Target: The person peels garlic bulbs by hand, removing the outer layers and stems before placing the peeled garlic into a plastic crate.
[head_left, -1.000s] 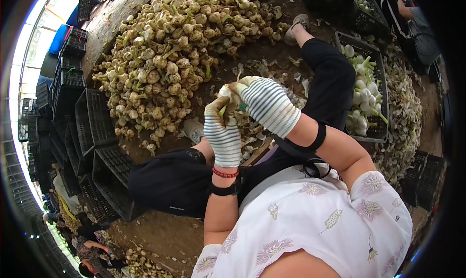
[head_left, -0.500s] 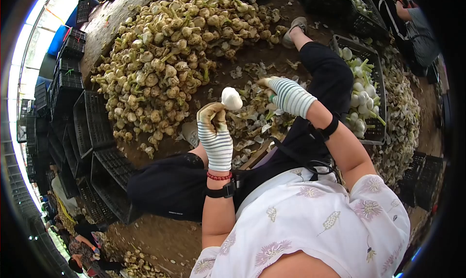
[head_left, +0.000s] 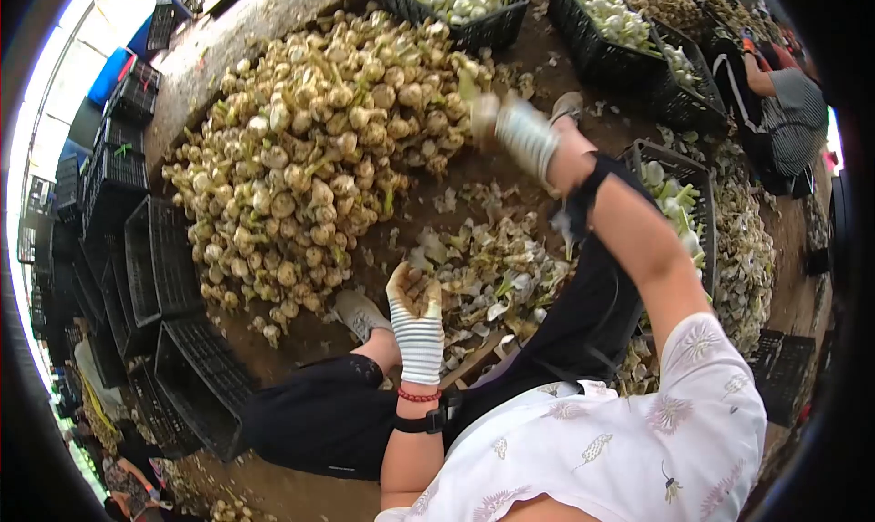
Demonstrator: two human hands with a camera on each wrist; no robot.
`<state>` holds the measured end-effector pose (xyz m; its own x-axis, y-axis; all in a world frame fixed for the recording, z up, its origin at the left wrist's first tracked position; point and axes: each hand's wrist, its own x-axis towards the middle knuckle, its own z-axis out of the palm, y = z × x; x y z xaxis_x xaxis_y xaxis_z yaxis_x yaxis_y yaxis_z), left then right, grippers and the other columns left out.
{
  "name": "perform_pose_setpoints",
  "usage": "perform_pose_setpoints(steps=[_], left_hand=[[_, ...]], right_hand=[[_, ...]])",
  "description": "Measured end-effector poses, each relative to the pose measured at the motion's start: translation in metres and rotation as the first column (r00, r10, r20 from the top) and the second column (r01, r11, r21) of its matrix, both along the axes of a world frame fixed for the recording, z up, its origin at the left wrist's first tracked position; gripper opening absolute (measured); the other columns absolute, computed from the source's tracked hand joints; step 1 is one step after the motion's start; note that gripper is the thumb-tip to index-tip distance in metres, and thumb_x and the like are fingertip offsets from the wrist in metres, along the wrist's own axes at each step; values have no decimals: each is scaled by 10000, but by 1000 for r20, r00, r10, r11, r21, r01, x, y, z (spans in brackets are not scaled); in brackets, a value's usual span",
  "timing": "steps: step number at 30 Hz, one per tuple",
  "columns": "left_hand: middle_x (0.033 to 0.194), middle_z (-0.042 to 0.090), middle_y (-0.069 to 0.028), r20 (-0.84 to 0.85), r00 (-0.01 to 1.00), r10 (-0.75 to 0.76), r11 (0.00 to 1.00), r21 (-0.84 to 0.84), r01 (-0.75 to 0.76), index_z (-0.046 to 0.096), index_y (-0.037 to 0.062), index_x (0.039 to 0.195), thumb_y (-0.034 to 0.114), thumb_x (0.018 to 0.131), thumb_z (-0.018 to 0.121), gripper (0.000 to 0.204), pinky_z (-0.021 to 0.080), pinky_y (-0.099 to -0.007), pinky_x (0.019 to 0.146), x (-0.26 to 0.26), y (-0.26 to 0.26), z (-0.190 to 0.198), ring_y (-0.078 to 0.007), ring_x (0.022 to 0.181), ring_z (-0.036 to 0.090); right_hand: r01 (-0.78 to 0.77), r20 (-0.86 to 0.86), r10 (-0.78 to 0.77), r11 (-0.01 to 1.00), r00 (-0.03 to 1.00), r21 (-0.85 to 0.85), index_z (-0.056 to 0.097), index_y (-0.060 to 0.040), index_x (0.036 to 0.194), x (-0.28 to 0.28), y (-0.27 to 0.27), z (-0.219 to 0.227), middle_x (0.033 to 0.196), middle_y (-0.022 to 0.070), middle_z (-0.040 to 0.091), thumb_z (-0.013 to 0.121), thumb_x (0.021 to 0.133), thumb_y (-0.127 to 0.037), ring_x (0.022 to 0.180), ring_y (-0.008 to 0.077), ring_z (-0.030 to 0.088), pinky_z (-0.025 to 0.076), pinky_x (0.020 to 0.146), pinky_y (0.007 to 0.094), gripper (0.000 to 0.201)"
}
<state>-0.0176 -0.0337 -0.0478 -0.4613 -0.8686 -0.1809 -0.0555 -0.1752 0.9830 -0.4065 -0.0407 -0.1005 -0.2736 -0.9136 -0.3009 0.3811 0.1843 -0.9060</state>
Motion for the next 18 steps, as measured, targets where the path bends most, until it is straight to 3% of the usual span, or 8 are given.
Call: perform_pose_setpoints(steps=[1, 2, 5, 11, 12, 13, 16, 18], left_hand=[[1203, 530, -96, -1, 1000, 20, 998, 67, -20, 431, 47, 1347, 33, 932, 607, 451, 473, -274, 936, 1, -2, 1, -153, 1056, 543], [1178, 545, -77, 20, 999, 42, 997, 58, -44, 434, 48, 1345, 17, 924, 610, 457, 469, -271, 947, 1, -4, 1, -159, 1061, 551], [1190, 550, -86, 38, 995, 88, 988, 126, -93, 440, 31, 1333, 36, 932, 607, 434, 465, -277, 960, 6, -10, -12, -165, 1075, 555], [1192, 568, -107, 77, 989, 127, 963, 229, -141, 467, 2, 1298, 34, 951, 570, 363, 462, -285, 969, 7, -17, -24, -173, 1090, 562], [1192, 568, -107, 87, 989, 122, 962, 234, -139, 467, 2, 1298, 34, 951, 570, 363, 462, -285, 969, 6, -19, -25, -173, 1090, 562], [1193, 568, -108, 92, 988, 126, 954, 260, -146, 472, 1, 1293, 34, 954, 564, 352, 463, -285, 967, 5, -20, -22, -172, 1089, 562], [1178, 577, -107, 99, 986, 134, 952, 265, -156, 489, 1, 1276, 38, 961, 553, 323, 464, -281, 959, 2, -20, -25, -168, 1079, 564], [1165, 584, -105, 137, 986, 96, 960, 250, -129, 495, 0, 1269, 41, 962, 554, 316, 464, -277, 954, 3, -22, -26, -165, 1072, 566]], right_hand=[[387, 377, -258, 865, 890, -321, 502, 30, 1253, -34, -68, -4, 1082, 115, 574, 451, 1011, -364, 825, 174, 582, 508, 667, 333, 466], [366, -276, -397, 917, 875, -159, 518, 14, 1242, 0, -62, 101, 1039, 99, 610, 563, 979, -304, 785, 148, 596, 510, 678, 267, 415], [504, -170, -569, 805, 805, -313, 576, 0, 1179, -6, -96, 109, 944, 91, 658, 658, 922, -236, 708, 162, 635, 538, 636, 260, 358], [153, -526, 119, 882, 842, 446, 601, 31, 1127, 45, -82, -85, 904, 139, 692, 644, 871, -247, 817, 286, 632, 497, 708, 393, 380], [170, -154, -100, 808, 983, 564, 571, 58, 1184, 79, -80, -72, 1002, 142, 683, 607, 915, -313, 883, 299, 631, 483, 753, 428, 459], [235, -155, -177, 776, 972, 586, 533, 43, 1232, 73, -89, -147, 1126, 143, 625, 636, 922, -293, 856, 261, 655, 526, 726, 392, 468], [227, -106, -240, 567, 965, 791, 510, 55, 1232, 78, -130, -191, 1178, 118, 612, 479, 988, -269, 1005, 241, 591, 447, 847, 398, 407], [226, -78, -260, 608, 962, 761, 512, 39, 1233, 77, -129, -213, 1171, 118, 610, 475, 986, -249, 986, 240, 599, 462, 819, 392, 381]])
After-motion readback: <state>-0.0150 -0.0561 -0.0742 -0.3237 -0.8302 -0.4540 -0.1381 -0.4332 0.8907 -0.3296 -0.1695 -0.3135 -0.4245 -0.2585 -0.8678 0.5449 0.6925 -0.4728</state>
